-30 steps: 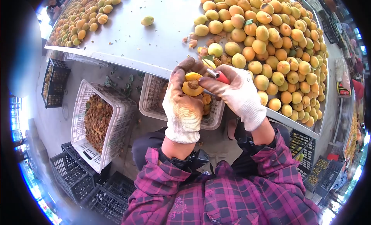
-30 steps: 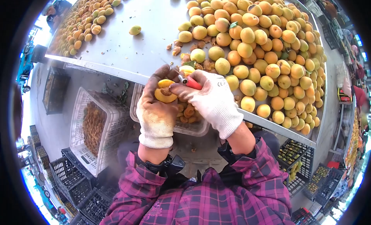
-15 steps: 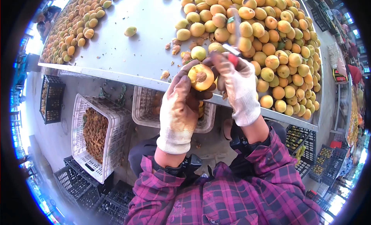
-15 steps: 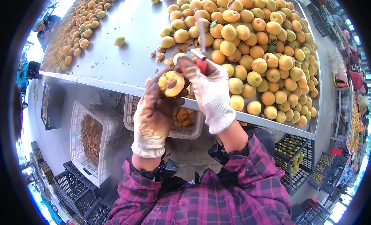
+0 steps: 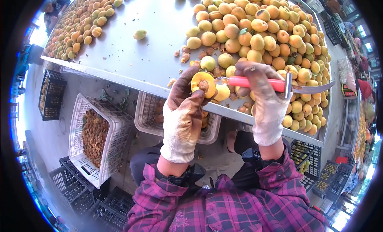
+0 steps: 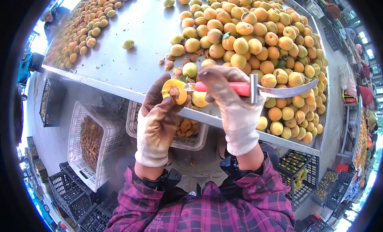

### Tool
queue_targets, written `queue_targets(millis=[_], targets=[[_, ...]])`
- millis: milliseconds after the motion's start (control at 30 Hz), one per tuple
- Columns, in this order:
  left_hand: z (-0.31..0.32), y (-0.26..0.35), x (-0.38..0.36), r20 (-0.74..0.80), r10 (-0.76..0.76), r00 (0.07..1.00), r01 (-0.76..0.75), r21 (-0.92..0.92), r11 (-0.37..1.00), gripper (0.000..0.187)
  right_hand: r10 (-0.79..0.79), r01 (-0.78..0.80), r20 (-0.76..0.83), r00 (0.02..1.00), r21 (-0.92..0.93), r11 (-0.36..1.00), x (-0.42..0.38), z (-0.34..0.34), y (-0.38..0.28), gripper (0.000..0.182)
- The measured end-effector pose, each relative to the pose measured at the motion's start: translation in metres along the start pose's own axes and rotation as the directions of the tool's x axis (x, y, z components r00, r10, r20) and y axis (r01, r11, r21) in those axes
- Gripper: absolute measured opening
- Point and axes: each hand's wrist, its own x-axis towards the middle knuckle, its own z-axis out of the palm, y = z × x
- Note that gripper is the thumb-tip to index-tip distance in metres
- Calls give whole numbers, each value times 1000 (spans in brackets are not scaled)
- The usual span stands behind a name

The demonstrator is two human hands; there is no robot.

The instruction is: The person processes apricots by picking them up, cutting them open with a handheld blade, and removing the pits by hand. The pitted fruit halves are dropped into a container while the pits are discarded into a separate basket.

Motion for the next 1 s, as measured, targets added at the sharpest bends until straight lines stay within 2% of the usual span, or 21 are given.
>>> queue_targets(millis=[33,200,233,300,400,467,600,667,733,800,900,1000], targets=[[0,1,0,-2,2,1000,-2,0,1000,51,64,-64,7,998,-1,998,-2,2,-4,30],[2,4,-2,-38,51,998,-47,107,993,52,109,-109,84,991,-4,994,-8,6,-3,28],[2,4,-2,-41,53,998,-48,107,993,52,162,-160,78,984,-35,987,-9,6,-5,28],[2,3,-3,-34,125,992,-118,162,980,52,217,-213,70,974,-64,975,-10,9,-3,28],[3,1,-7,-60,202,978,-181,245,952,49,196,-196,10,981,35,980,-14,17,4,27],[0,-1,-7,-68,221,973,-192,289,938,47,305,-308,45,951,166,937,-11,18,7,27],[-1,0,-6,-91,284,954,-239,334,912,44,311,-333,120,943,271,903,-11,18,19,25],[-4,1,-6,-108,264,958,-213,345,914,43,311,-343,152,938,285,895,-12,20,18,26],[-7,1,-6,-125,245,961,-188,355,916,42,325,-348,147,934,185,919,-17,26,16,28],[-10,0,-5,-126,243,962,-188,340,921,40,353,-380,155,923,201,903,-17,30,16,31],[-6,2,-7,-127,276,953,-201,418,886,33,502,-524,174,847,428,736,-11,31,29,36],[-22,-1,-2,-44,269,962,-238,346,907,30,477,-517,201,856,321,794,-20,33,19,36]])
